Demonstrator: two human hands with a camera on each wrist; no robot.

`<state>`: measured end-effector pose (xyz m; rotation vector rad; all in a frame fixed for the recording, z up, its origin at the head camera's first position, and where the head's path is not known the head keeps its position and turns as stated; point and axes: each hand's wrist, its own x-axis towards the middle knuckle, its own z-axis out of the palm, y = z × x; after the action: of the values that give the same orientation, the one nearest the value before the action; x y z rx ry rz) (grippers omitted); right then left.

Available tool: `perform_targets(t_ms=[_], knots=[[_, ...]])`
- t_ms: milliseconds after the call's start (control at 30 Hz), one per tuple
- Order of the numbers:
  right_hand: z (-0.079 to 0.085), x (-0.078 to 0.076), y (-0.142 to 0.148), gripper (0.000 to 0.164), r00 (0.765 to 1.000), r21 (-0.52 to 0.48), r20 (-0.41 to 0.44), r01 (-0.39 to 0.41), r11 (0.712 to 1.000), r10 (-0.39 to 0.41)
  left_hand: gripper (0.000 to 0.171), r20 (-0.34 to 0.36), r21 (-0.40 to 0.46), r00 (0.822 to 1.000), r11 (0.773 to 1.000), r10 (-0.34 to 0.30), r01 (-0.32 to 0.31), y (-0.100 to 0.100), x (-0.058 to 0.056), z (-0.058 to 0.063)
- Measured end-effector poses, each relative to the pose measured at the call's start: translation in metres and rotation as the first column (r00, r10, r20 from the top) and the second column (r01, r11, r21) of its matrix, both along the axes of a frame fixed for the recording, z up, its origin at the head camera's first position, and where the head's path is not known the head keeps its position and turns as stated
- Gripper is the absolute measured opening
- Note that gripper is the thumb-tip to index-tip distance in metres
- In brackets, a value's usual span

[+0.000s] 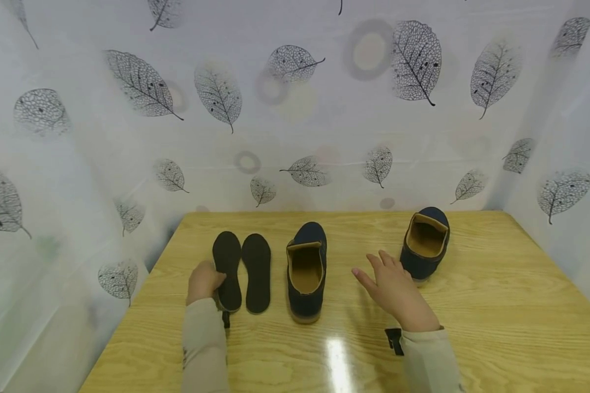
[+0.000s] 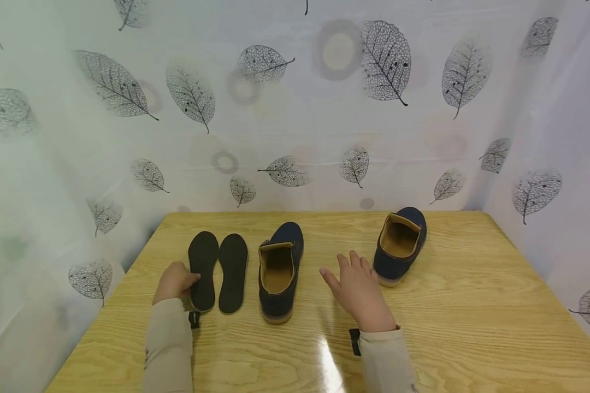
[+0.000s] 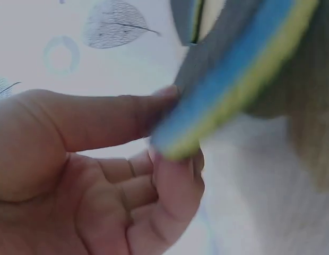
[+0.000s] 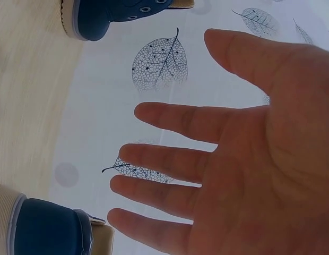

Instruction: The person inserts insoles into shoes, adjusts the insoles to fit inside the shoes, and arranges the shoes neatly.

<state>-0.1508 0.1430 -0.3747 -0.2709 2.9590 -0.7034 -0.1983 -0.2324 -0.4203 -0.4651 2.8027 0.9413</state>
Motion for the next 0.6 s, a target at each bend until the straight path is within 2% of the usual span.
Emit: perform_targets(t_ms=[67,167,300,467,600], knots=[[0.0,0.0,0.0,0.074,1.0,0.001,0.0,-0.001,1.0,0.001,0.021,-0.028,0.011,0.999,1.0,-0.018,0.018,0.0,0.001,0.006],[0.0,0.0,0.0,0.075,1.0,-0.006,-0.006,-0.007,1.0,0.007,0.026,-0.084,0.032,0.996,0.999,-0.038,0.04,0.004,0.004,0.017],[0.0,-0.002,0.0,0.074,0.999,-0.023,-0.025,-0.025,0.999,0.024,0.022,-0.177,0.073,0.983,0.995,-0.053,0.066,0.013,0.008,0.032],[-0.001,-0.002,-0.004,0.067,0.996,-0.049,-0.075,-0.045,0.998,0.041,0.02,-0.245,0.161,0.967,0.98,-0.074,0.116,0.033,0.013,0.049],[0.0,-0.001,-0.013,0.06,0.99,-0.1,-0.137,-0.054,0.994,0.04,0.02,-0.31,0.217,0.947,0.964,-0.083,0.155,0.053,0.014,0.056]])
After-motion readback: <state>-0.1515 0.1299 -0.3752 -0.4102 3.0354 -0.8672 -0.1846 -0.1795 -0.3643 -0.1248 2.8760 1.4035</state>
